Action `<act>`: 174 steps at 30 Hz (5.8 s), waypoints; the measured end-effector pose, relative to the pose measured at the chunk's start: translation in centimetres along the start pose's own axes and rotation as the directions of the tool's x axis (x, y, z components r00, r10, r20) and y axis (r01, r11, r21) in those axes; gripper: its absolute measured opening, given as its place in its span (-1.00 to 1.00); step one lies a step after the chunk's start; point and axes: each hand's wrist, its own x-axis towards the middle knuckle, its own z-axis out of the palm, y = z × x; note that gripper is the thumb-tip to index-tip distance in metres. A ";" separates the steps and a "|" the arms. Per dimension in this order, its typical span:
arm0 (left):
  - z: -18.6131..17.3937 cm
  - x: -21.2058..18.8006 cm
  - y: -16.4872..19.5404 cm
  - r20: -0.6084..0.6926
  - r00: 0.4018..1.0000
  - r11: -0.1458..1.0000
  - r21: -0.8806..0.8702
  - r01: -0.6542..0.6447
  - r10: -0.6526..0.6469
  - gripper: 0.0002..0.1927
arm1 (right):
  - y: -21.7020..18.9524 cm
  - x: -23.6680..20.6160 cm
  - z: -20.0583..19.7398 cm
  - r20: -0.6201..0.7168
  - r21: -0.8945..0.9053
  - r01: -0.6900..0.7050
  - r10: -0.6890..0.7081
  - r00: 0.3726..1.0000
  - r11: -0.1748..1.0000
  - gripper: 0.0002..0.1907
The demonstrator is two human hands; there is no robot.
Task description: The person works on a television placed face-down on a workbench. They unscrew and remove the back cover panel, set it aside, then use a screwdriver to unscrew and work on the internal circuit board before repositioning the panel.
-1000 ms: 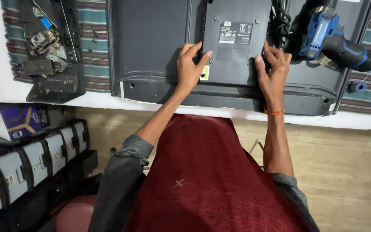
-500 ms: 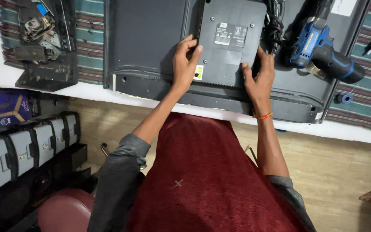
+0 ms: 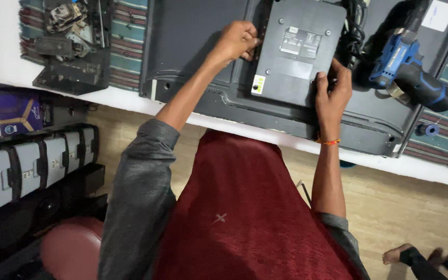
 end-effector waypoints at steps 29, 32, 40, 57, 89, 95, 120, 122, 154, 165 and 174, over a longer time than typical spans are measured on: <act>7.4 -9.5 -0.7 -0.443 0.841 0.911 0.391 -0.129 0.309 -0.62 | -2.1 -3.5 0.7 -0.031 -0.048 -0.083 0.082 0.996 0.995 -0.54; 7.6 -9.6 -0.7 -0.450 0.843 0.921 0.370 -0.124 0.294 -0.62 | -1.8 -3.6 0.6 -0.030 -0.038 -0.083 0.082 0.996 0.996 -0.54; 8.4 -9.8 -1.9 -0.438 0.788 0.827 0.541 -0.153 0.433 -0.39 | -1.8 -0.2 -1.3 -0.127 0.070 0.051 -0.042 0.991 0.996 -0.67; 9.0 -9.8 -2.6 -0.379 0.840 0.823 0.553 -0.130 0.387 -0.33 | -0.4 7.6 2.5 0.052 0.285 0.298 -0.325 0.944 0.911 -0.24; 5.0 -6.9 0.0 -0.322 0.922 0.970 0.185 -0.160 0.214 -0.47 | -0.7 5.6 3.2 -0.015 0.264 -0.084 0.091 0.996 0.961 -0.37; 4.7 -6.7 -0.7 -0.298 0.947 0.962 0.271 -0.036 0.120 -0.28 | -1.5 4.8 2.7 -0.004 0.473 -0.106 0.122 0.992 0.875 -0.40; 2.3 -8.6 -0.6 -0.017 0.959 0.674 0.715 -0.185 0.281 0.22 | 2.1 2.3 -3.1 0.010 0.597 0.009 -0.018 1.000 0.802 -0.05; 2.2 -8.7 -0.6 -0.012 0.956 0.668 0.718 -0.197 0.295 0.18 | 2.3 0.7 -2.6 -0.044 0.629 -0.096 0.159 0.986 0.771 -0.10; 2.4 -8.6 -0.7 -0.002 0.923 0.678 0.679 -0.281 0.385 -0.40 | -2.4 1.5 2.4 -0.043 0.224 -0.107 0.120 0.992 0.969 -0.32; 7.8 -11.3 3.6 -0.254 0.866 0.855 0.421 -0.303 0.431 -0.56 | -1.9 1.8 2.5 0.095 0.615 -0.215 0.200 0.975 0.759 -0.17; 17.5 -11.1 9.0 -0.144 0.779 0.779 0.286 -0.558 0.611 -0.64 | 0.8 1.0 0.9 -0.181 0.257 -0.018 0.067 0.981 0.966 -0.25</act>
